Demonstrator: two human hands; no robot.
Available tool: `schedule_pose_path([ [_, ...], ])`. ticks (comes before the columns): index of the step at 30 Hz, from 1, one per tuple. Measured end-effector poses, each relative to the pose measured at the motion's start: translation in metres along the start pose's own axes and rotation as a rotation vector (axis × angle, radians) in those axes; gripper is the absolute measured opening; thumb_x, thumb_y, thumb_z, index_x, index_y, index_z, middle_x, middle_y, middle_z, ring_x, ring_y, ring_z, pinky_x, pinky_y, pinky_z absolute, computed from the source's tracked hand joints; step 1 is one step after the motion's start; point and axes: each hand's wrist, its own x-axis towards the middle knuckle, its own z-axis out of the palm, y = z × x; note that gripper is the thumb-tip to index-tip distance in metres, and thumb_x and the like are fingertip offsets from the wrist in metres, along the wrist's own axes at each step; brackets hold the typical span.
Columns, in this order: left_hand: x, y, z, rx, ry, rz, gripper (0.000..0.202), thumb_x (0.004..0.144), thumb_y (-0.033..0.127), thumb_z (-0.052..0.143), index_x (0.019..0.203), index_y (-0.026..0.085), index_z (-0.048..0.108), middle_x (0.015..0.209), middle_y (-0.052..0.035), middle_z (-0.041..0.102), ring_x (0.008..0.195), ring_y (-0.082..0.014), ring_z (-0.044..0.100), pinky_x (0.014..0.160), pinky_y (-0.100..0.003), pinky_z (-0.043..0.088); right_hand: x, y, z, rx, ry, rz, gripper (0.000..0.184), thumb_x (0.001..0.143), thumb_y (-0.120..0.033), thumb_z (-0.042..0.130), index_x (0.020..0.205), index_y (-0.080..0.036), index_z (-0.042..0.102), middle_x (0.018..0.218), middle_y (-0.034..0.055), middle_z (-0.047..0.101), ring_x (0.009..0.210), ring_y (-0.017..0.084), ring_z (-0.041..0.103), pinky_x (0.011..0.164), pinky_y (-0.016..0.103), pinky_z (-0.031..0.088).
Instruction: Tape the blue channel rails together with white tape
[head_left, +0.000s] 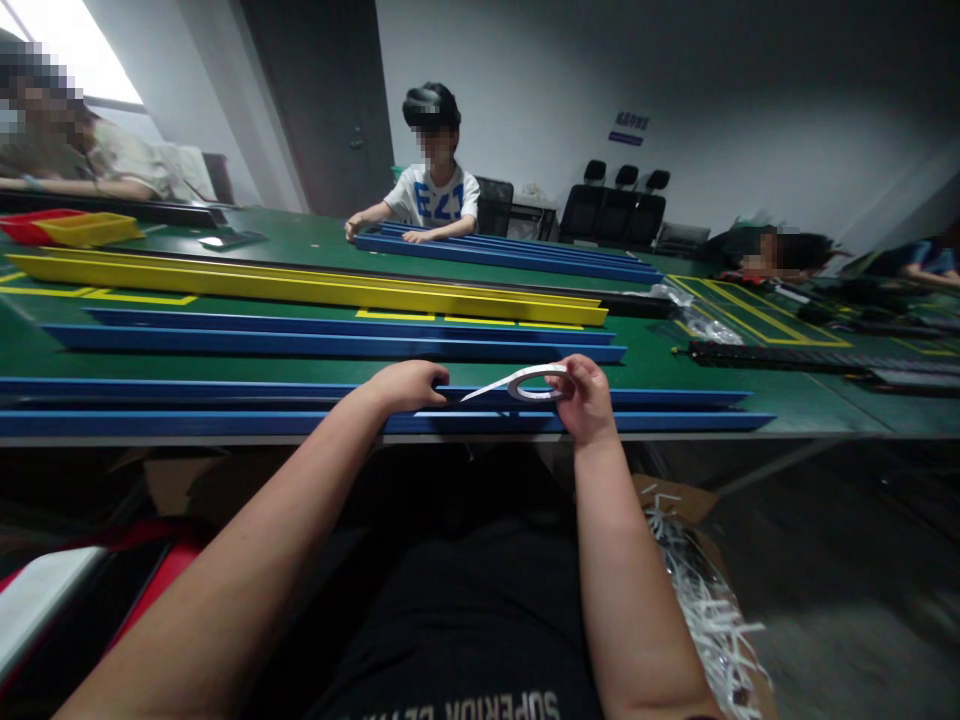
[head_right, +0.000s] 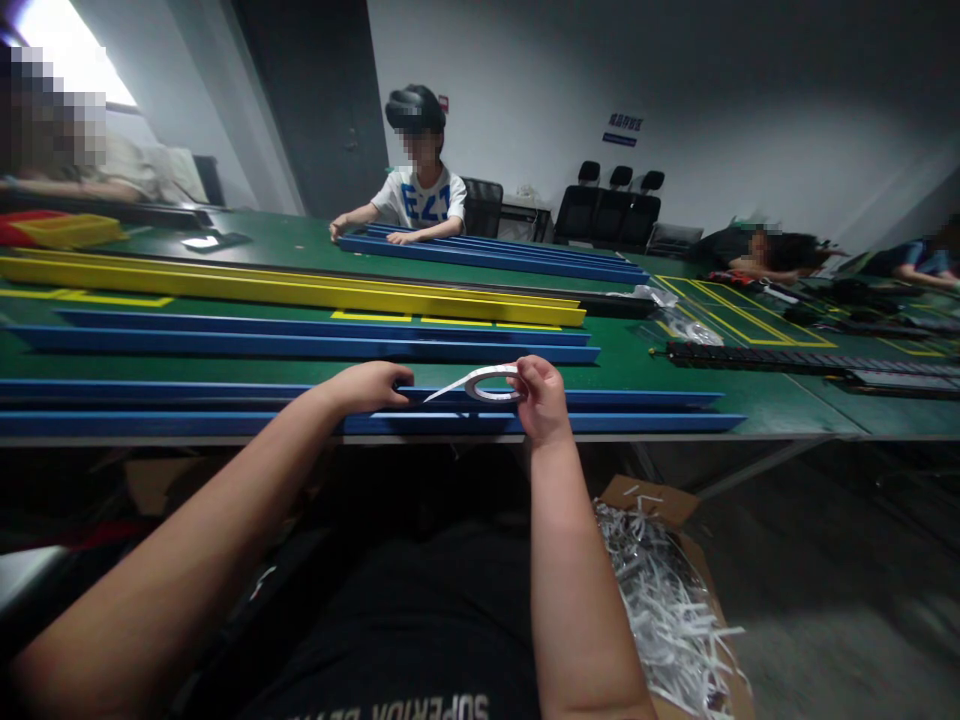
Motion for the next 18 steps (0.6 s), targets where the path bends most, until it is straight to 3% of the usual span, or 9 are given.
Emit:
schedule_pose_path([
  [3,-0.001,0.0,-0.001,-0.007,0.0,0.012,0.038,0.07,0.052,0.061,0.099,0.029,0.069,0.091,-0.0011,0.071,0.08,-0.0202,0.062,0.063,-0.027,0.04,0.001,0.001,0.006,-0.009,0.099,-0.039,0.034,0.074,-0.052,0.067,0.069,-0.024,0.049,0.063,-0.0036,0.047,0.057,0.011,0.046,0.059,0.027,0.044],
  [8,-0.001,0.001,-0.001,0.003,0.007,0.009,0.035,0.07,0.051,0.061,0.096,0.029,0.069,0.091,-0.0009,0.071,0.079,-0.0197,0.061,0.062,-0.027,0.039,-0.003,-0.004,0.006,-0.129,0.225,-0.167,0.043,0.081,-0.048,0.061,0.058,-0.022,0.036,0.055,-0.0052,0.03,0.051,0.01,0.031,0.051,0.026,0.031],
  [14,0.001,-0.002,0.0,0.019,-0.003,0.009,0.039,0.07,0.05,0.06,0.102,0.029,0.068,0.094,-0.0014,0.072,0.081,-0.0205,0.062,0.063,-0.027,0.04,-0.004,-0.008,-0.018,-0.315,0.262,-0.248,0.045,0.082,-0.049,0.061,0.055,-0.022,0.038,0.053,-0.0051,0.03,0.051,0.011,0.029,0.051,0.027,0.026],
  [18,0.0,-0.001,0.001,0.027,-0.004,0.013,0.039,0.071,0.05,0.059,0.101,0.029,0.068,0.095,-0.0018,0.072,0.081,-0.0204,0.062,0.064,-0.027,0.04,-0.001,-0.008,-0.021,-0.365,0.276,-0.247,0.044,0.084,-0.049,0.058,0.056,-0.022,0.038,0.053,-0.0055,0.029,0.051,0.011,0.029,0.051,0.026,0.025],
])
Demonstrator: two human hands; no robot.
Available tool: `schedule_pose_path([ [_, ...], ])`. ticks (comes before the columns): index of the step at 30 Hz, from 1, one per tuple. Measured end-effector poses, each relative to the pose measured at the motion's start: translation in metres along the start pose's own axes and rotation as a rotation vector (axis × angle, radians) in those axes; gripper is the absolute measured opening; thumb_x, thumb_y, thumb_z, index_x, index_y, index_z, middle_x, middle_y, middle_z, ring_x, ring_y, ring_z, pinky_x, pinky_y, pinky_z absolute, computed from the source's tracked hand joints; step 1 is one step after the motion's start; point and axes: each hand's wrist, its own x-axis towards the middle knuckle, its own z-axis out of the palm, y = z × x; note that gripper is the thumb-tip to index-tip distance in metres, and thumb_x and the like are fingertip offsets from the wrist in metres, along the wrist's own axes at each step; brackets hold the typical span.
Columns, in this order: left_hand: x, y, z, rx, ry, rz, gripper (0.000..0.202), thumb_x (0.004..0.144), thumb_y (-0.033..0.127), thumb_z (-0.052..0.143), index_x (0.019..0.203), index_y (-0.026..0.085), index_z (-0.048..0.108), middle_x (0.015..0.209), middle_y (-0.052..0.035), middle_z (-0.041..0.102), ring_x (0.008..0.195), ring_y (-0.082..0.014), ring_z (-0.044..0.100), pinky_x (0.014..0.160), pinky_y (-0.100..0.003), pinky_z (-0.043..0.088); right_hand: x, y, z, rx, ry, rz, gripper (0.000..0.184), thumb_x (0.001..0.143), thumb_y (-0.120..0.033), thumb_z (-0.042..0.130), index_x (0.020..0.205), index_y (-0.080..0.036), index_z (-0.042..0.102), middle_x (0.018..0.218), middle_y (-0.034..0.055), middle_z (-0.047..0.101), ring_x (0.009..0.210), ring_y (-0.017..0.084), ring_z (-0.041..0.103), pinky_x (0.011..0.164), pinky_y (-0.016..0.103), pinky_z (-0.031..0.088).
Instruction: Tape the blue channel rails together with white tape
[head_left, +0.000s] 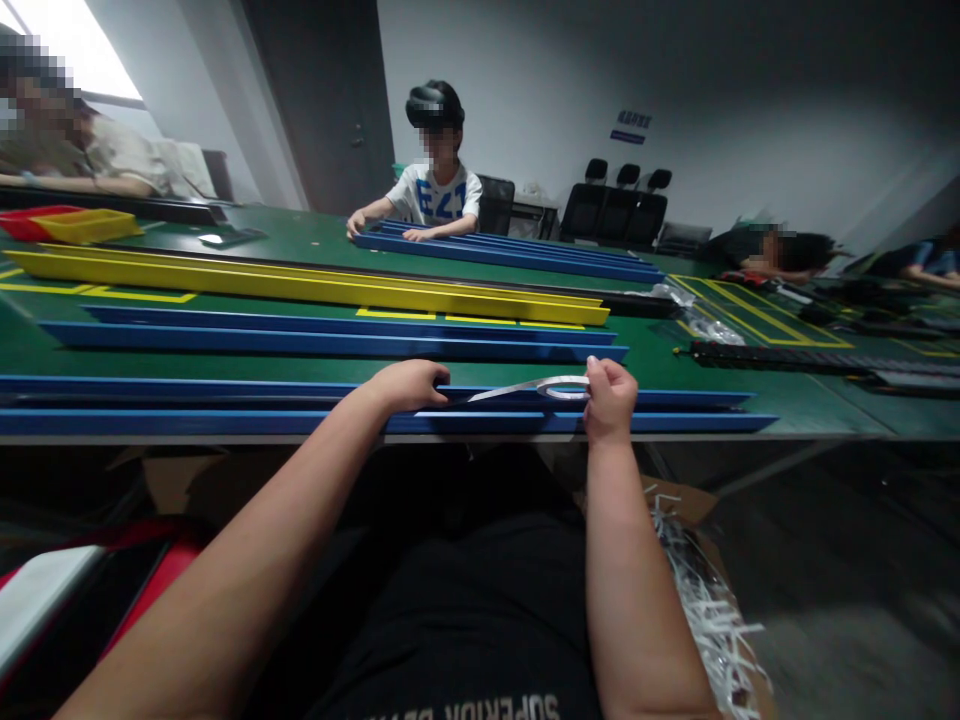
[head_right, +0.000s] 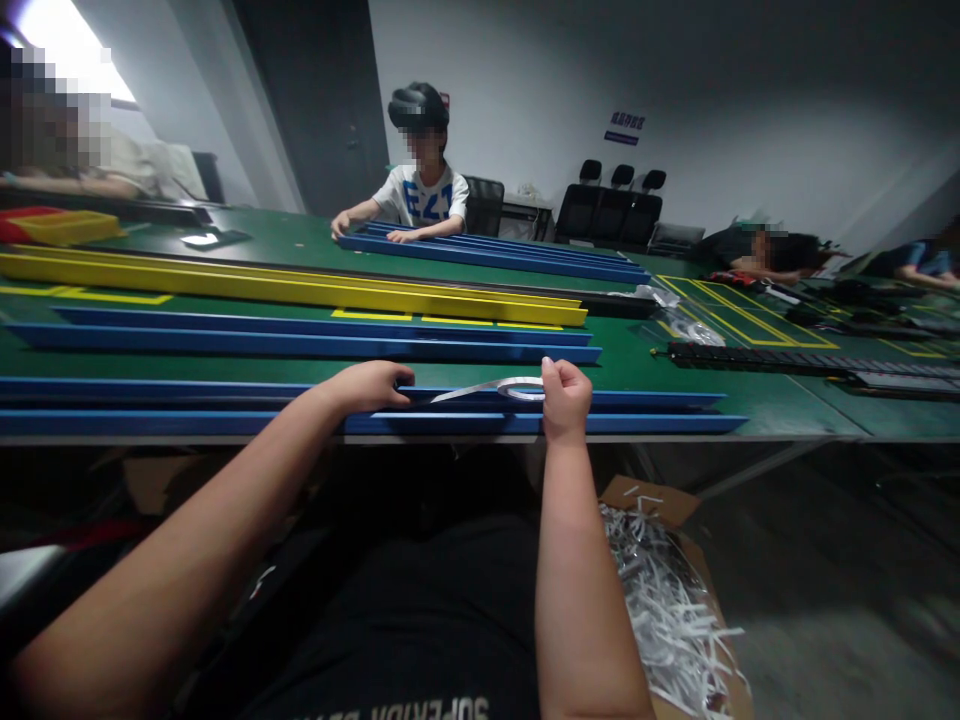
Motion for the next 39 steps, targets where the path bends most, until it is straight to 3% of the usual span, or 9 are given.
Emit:
schedule_pose_path([
  [8,0.0,0.0,0.0,0.008,-0.001,-0.014,0.04,0.071,0.051,0.059,0.104,0.03,0.068,0.097,-0.0013,0.072,0.083,-0.0203,0.062,0.064,-0.027,0.041,0.003,-0.003,-0.023,-0.404,-0.036,-0.079,0.043,0.084,-0.042,0.058,0.052,-0.02,0.039,0.054,-0.0053,0.03,0.054,0.009,0.028,0.052,0.026,0.023],
  [17,0.001,-0.001,0.0,0.014,-0.01,-0.018,0.041,0.071,0.051,0.058,0.104,0.03,0.068,0.097,-0.0012,0.072,0.082,-0.0198,0.062,0.066,-0.026,0.041,0.004,-0.005,-0.019,-0.421,-0.004,-0.043,0.04,0.084,-0.039,0.055,0.052,-0.02,0.039,0.052,-0.0059,0.03,0.053,0.009,0.029,0.052,0.025,0.025],
  [26,0.003,0.0,0.002,0.023,-0.018,-0.003,0.039,0.072,0.051,0.057,0.102,0.03,0.069,0.095,-0.0015,0.073,0.08,-0.0201,0.063,0.065,-0.027,0.042,-0.001,-0.001,-0.017,-0.66,0.1,-0.188,0.039,0.088,-0.035,0.049,0.055,-0.021,0.035,0.054,-0.0053,0.031,0.055,0.01,0.032,0.056,0.026,0.025],
  [39,0.008,0.014,0.004,0.117,0.02,0.054,0.035,0.073,0.052,0.057,0.098,0.031,0.068,0.092,-0.003,0.071,0.079,-0.021,0.062,0.061,-0.028,0.039,-0.001,-0.001,-0.014,-0.774,0.156,-0.208,0.037,0.089,-0.034,0.045,0.057,-0.022,0.031,0.055,-0.0038,0.034,0.056,0.012,0.031,0.057,0.028,0.022],
])
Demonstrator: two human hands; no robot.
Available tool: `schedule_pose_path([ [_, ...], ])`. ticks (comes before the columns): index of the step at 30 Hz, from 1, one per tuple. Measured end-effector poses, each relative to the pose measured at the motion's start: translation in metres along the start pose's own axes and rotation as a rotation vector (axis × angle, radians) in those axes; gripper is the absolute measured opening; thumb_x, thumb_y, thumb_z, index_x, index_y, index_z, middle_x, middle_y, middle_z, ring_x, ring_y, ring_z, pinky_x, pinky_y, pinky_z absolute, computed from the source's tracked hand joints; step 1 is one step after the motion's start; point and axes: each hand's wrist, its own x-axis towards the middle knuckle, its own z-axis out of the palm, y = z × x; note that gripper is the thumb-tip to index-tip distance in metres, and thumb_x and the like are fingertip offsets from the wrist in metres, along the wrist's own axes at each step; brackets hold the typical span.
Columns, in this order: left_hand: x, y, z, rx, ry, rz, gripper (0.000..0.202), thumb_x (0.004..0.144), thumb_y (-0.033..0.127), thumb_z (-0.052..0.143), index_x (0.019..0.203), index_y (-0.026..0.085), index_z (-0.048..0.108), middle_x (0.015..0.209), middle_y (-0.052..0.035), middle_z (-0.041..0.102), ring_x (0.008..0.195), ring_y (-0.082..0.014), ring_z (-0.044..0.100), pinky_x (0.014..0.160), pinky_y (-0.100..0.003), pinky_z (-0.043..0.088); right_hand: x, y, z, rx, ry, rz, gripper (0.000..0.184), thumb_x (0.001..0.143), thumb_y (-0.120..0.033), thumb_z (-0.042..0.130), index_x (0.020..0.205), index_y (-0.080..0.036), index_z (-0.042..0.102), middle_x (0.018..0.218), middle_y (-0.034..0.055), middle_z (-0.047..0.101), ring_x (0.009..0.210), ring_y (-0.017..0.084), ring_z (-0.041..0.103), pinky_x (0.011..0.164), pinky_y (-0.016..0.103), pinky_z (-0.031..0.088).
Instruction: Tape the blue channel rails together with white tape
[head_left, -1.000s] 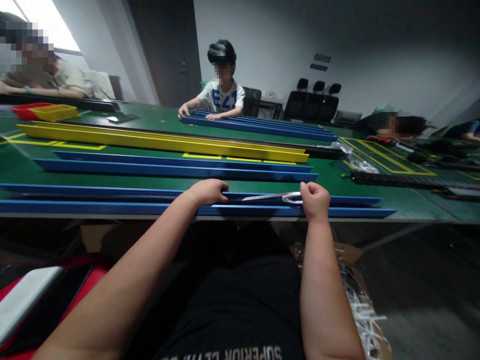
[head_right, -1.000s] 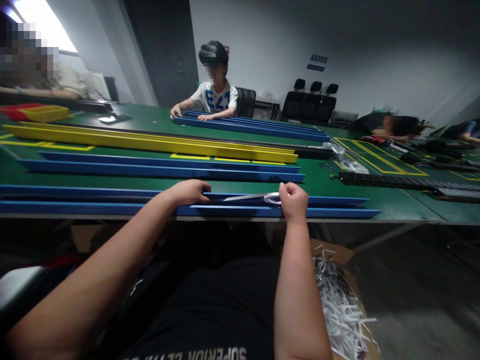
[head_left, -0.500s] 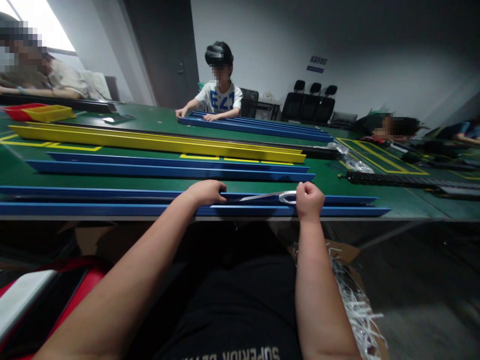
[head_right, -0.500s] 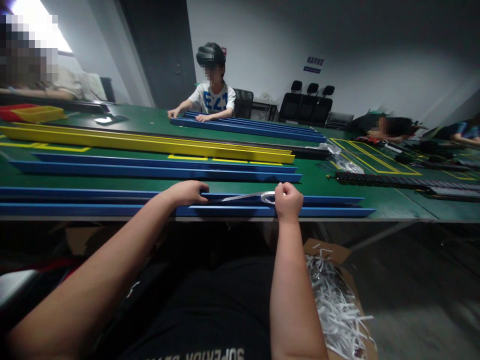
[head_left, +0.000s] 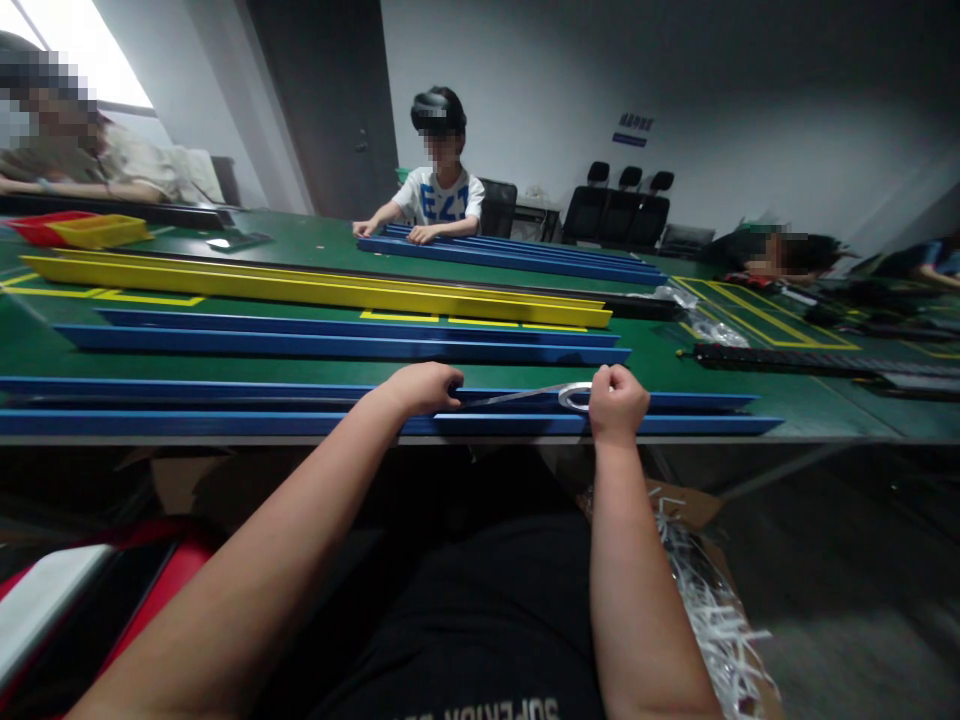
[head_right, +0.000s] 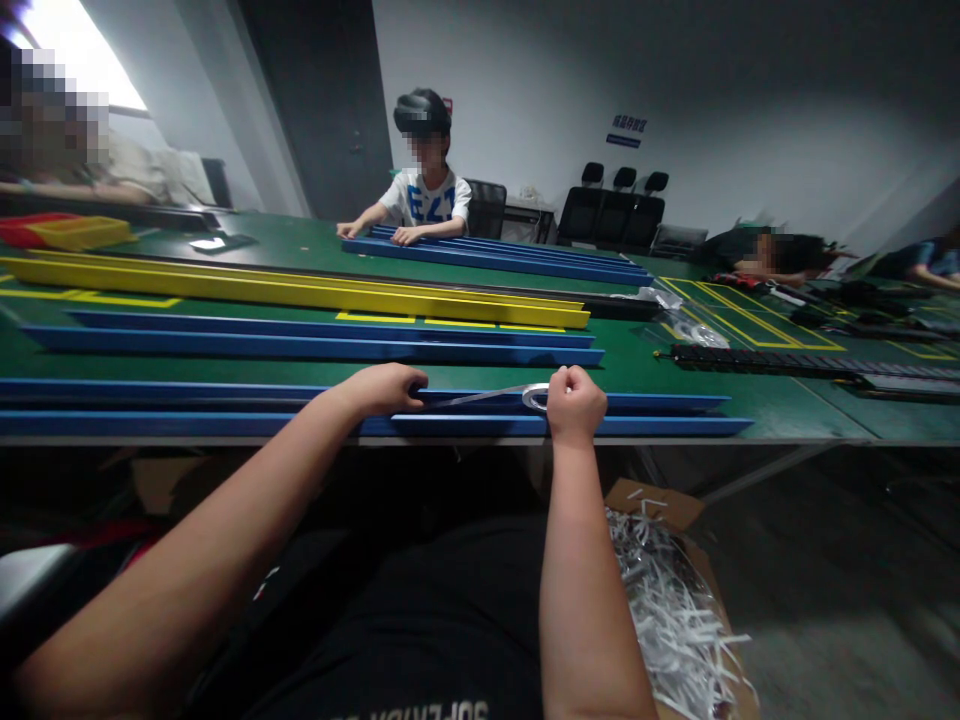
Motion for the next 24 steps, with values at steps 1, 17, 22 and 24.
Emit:
schedule_pose_path([
  [1,0.001,0.002,0.0,0.004,0.003,0.01,0.034,0.073,0.051,0.057,0.098,0.031,0.068,0.093,-0.0031,0.071,0.079,-0.021,0.062,0.061,-0.028,0.039,0.0,0.0,0.0,-0.007,-0.003,0.001,0.037,0.089,-0.034,0.045,0.057,-0.022,0.031,0.055,-0.0037,0.034,0.056,0.012,0.031,0.057,0.028,0.022],
  [17,0.008,0.014,0.0,-0.03,0.005,0.021,0.032,0.075,0.047,0.059,0.1,0.03,0.068,0.097,-0.0028,0.072,0.082,-0.0201,0.064,0.062,-0.027,0.042,0.001,-0.001,-0.002,0.05,-0.087,-0.034,0.039,0.089,-0.035,0.046,0.056,-0.022,0.029,0.054,-0.0046,0.03,0.055,0.012,0.03,0.056,0.027,0.023],
  [22,0.009,0.017,0.0,-0.028,0.001,0.015,0.033,0.075,0.047,0.059,0.1,0.029,0.068,0.096,-0.0033,0.072,0.082,-0.0207,0.064,0.064,-0.028,0.043,0.001,0.001,-0.003,0.091,-0.083,-0.012,0.04,0.09,-0.034,0.045,0.056,-0.022,0.029,0.054,-0.0052,0.028,0.054,0.011,0.03,0.056,0.027,0.022],
  [24,0.009,0.018,0.001,-0.025,0.0,0.019,0.033,0.075,0.047,0.059,0.101,0.029,0.069,0.097,-0.0039,0.072,0.083,-0.0213,0.064,0.066,-0.028,0.043,0.001,0.001,-0.002,0.082,-0.089,-0.018,0.04,0.09,-0.034,0.045,0.056,-0.022,0.029,0.054,-0.0052,0.028,0.055,0.011,0.03,0.056,0.027,0.023],
])
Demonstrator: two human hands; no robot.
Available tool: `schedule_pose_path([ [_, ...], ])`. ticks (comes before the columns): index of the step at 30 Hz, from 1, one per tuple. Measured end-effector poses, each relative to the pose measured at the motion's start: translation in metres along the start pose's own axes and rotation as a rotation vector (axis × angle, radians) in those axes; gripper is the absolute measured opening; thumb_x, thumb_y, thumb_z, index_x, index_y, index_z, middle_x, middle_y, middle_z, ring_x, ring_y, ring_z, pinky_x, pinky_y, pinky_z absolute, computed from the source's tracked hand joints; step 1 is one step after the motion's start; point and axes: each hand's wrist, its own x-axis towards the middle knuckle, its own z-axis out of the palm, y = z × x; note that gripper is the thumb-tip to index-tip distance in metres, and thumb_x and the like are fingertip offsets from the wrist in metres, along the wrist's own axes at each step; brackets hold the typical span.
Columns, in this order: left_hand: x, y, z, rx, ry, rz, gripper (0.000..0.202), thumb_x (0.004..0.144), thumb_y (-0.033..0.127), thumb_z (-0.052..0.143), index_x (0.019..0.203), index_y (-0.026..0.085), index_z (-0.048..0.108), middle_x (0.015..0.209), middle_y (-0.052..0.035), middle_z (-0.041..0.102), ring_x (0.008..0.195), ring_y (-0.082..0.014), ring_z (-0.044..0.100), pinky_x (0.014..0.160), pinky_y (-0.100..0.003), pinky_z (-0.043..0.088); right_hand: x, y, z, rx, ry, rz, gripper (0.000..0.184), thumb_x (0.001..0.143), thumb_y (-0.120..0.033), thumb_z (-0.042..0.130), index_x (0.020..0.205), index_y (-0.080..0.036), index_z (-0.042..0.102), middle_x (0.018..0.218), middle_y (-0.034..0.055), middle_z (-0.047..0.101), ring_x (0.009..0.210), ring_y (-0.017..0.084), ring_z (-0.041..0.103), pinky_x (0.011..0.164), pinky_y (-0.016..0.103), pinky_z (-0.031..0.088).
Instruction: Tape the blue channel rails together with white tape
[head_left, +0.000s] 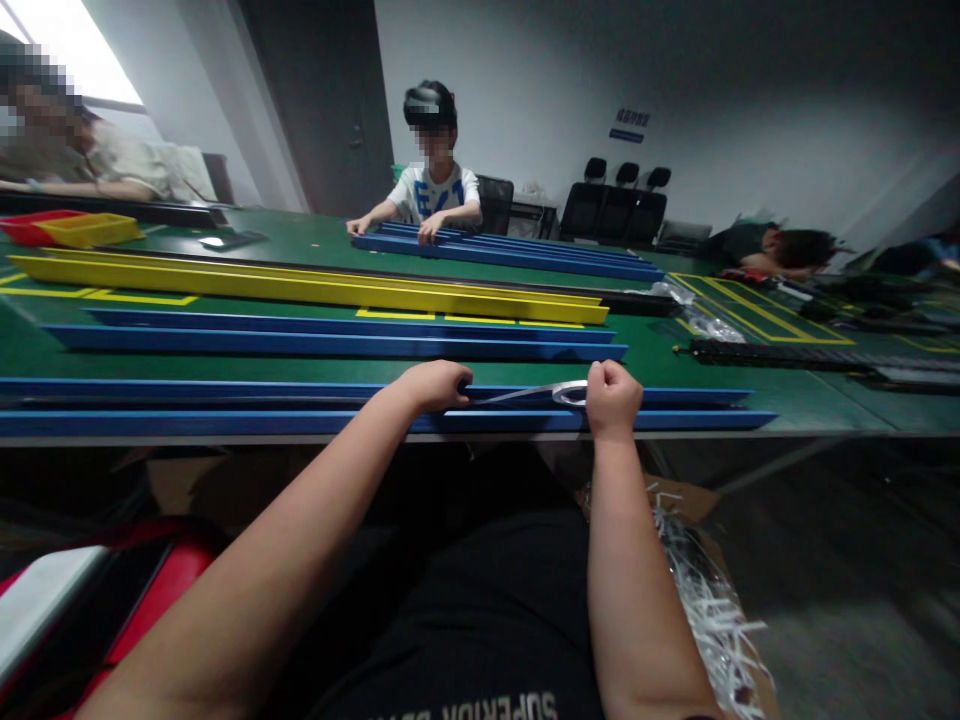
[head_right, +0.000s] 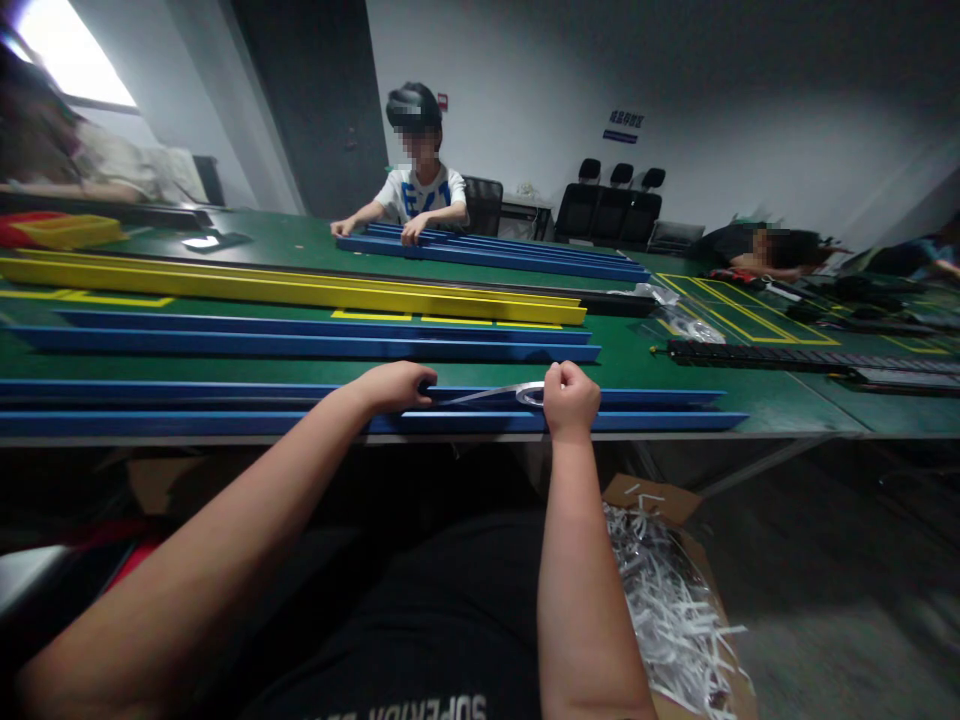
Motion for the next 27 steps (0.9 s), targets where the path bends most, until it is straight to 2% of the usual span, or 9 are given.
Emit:
schedule_pose_path([
  [14,0.009,0.017,-0.001,-0.003,0.018,0.027,0.031,0.075,0.048,0.06,0.097,0.028,0.067,0.096,-0.0038,0.073,0.081,-0.0201,0.064,0.059,-0.027,0.039,0.0,0.0,0.0,-0.008,-0.022,-0.03,0.04,0.089,-0.034,0.046,0.056,-0.022,0.029,0.054,-0.0054,0.027,0.053,0.011,0.029,0.056,0.027,0.022],
  [27,0.014,0.025,0.0,-0.011,0.026,0.034,0.031,0.075,0.047,0.061,0.099,0.028,0.068,0.098,-0.004,0.073,0.084,-0.0207,0.065,0.062,-0.027,0.041,0.0,0.0,0.0,-0.009,-0.038,-0.03,0.04,0.089,-0.035,0.046,0.056,-0.022,0.029,0.053,-0.0051,0.028,0.054,0.011,0.029,0.057,0.027,0.022],
])
